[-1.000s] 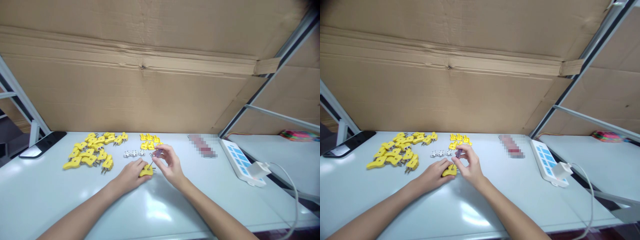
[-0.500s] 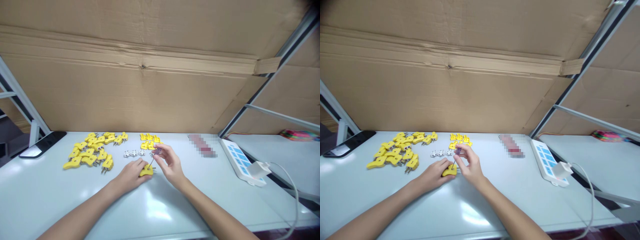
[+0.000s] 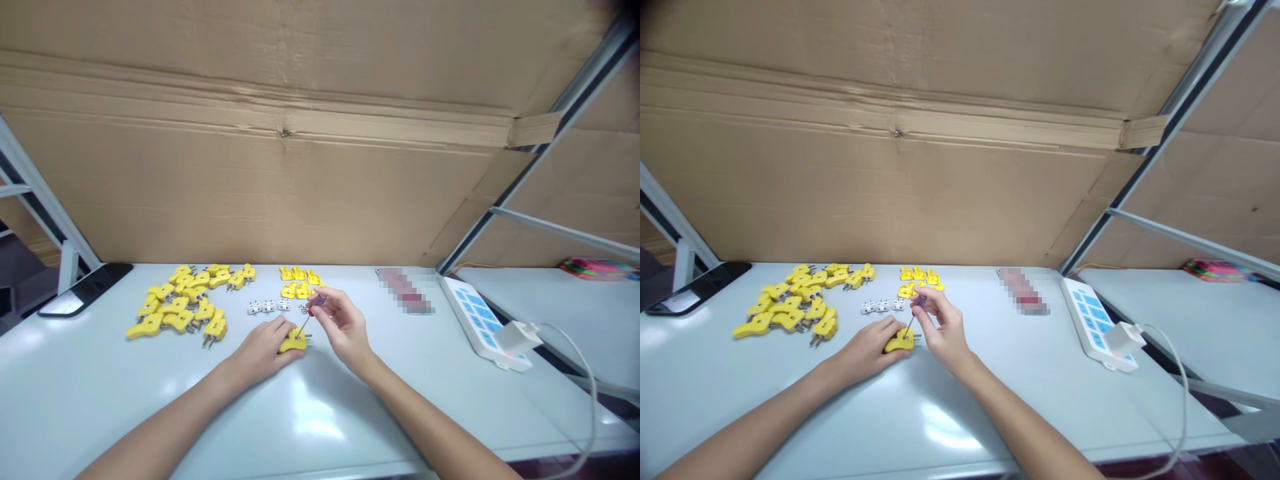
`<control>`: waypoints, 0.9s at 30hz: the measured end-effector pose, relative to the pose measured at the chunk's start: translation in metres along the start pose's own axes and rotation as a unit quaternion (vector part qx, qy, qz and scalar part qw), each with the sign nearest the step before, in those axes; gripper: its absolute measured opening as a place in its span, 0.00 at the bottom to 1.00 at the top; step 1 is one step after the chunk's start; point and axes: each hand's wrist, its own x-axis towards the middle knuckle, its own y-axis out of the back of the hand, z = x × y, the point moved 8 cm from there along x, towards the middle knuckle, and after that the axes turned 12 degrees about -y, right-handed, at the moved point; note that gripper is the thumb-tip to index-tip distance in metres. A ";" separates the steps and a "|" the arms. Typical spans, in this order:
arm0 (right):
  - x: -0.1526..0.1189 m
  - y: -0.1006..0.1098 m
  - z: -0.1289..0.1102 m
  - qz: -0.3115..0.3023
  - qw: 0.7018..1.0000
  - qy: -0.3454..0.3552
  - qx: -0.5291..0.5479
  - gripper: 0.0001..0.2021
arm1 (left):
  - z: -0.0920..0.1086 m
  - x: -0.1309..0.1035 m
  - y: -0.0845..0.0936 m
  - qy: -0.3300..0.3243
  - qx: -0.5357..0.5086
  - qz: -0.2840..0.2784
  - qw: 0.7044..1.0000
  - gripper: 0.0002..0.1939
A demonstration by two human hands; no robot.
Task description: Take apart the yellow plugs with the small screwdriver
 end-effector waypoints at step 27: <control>-0.001 -0.005 0.009 -0.014 0.998 -0.046 0.048 0.11 | -0.001 -0.001 -0.001 0.009 -0.008 0.000 1.000 0.14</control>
